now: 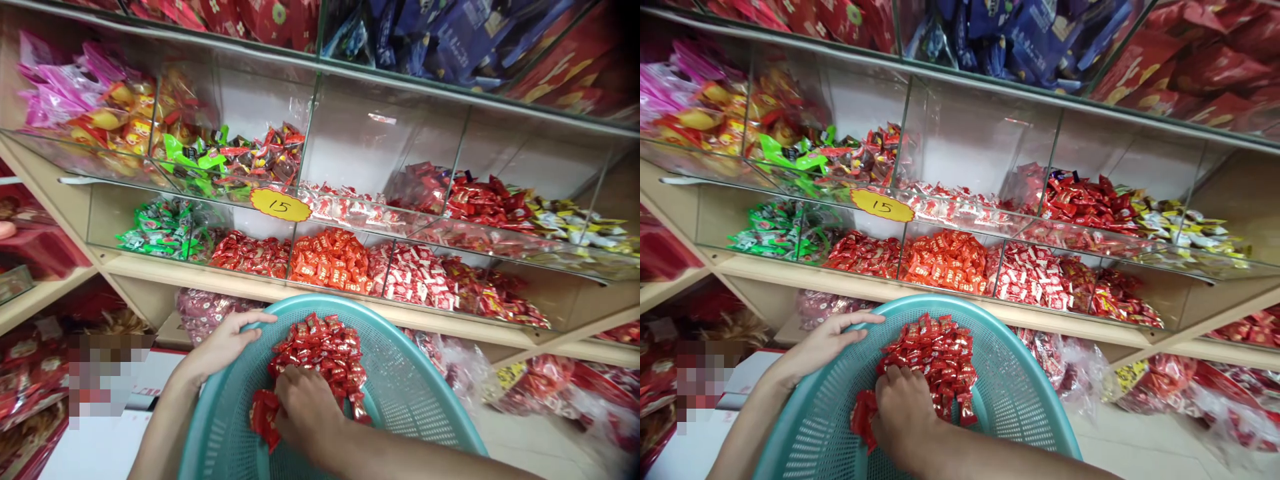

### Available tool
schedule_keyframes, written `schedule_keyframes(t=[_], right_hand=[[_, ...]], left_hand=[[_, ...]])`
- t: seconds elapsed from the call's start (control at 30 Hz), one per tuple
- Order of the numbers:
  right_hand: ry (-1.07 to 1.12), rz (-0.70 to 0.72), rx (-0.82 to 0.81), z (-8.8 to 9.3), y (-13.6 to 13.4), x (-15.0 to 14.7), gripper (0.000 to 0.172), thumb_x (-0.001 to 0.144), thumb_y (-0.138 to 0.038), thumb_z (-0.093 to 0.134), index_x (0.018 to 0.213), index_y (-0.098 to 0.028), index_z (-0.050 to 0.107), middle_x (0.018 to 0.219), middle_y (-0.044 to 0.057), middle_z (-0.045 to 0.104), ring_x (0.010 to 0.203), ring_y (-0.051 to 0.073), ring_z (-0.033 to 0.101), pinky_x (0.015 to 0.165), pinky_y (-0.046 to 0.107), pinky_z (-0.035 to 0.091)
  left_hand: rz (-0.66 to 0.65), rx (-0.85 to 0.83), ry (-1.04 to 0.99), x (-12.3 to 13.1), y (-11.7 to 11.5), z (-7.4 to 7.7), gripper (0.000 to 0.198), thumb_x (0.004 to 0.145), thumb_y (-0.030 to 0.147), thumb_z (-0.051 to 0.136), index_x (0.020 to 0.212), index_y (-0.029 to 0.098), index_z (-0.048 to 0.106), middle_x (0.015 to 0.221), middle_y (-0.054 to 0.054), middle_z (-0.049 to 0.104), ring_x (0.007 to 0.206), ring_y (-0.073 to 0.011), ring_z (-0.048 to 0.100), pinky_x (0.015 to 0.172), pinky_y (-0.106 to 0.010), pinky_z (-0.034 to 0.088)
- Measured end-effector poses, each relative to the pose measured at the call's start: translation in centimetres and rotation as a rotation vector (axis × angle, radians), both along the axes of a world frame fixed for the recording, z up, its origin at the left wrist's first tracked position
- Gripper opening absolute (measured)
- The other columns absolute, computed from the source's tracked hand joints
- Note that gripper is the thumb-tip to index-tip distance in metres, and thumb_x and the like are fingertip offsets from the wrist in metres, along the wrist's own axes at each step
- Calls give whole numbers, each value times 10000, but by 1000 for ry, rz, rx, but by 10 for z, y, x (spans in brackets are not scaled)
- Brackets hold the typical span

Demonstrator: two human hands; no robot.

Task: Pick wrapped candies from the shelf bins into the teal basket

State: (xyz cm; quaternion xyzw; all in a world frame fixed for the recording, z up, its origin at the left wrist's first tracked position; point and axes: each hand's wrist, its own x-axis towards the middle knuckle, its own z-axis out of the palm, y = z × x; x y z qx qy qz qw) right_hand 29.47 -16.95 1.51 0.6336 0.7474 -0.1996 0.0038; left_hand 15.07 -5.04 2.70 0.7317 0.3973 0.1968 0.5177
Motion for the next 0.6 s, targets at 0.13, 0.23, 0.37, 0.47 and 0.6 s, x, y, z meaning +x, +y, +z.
schedule_keyframes(t=[0.13,0.23,0.37,0.47,0.6], right_hand=[[24,22,27,-3,-6,-4,307,715,-154,490,982,-123,639,1031,143,630,980,275,582,862,412,458],[21,29,3,-8,-7,-5,297,703,-174,525,971,-127,644,1029,137,629,960,275,588,848,406,464],[23,27,1,-18,-7,-2,285,726,-180,522,982,-147,644,1015,127,631,971,268,586,828,382,465],[-3,44,-1,-18,-6,2,288,733,-173,517,992,-154,643,1006,123,636,979,263,584,831,376,459],[-36,55,32,11,2,11,241,732,-185,538,937,-156,660,974,118,651,936,254,602,785,355,468]], left_hand=[[22,-32,-6,0,0,0,417,732,298,552,1116,172,655,1271,-55,576,1158,-218,522,1066,-338,324],[22,-40,5,0,-1,1,433,729,309,547,1125,169,651,1315,-63,539,1171,-224,512,1072,-344,314],[32,-34,10,0,-1,2,424,720,318,554,1106,180,662,1326,-57,528,1239,-232,453,1099,-357,265],[18,-32,19,-1,-1,2,441,730,326,544,1126,161,647,1321,-79,529,1187,-224,495,1086,-361,281],[-3,-6,21,-1,-1,3,434,733,327,537,1111,146,648,1276,-89,562,1192,-222,485,1079,-351,279]])
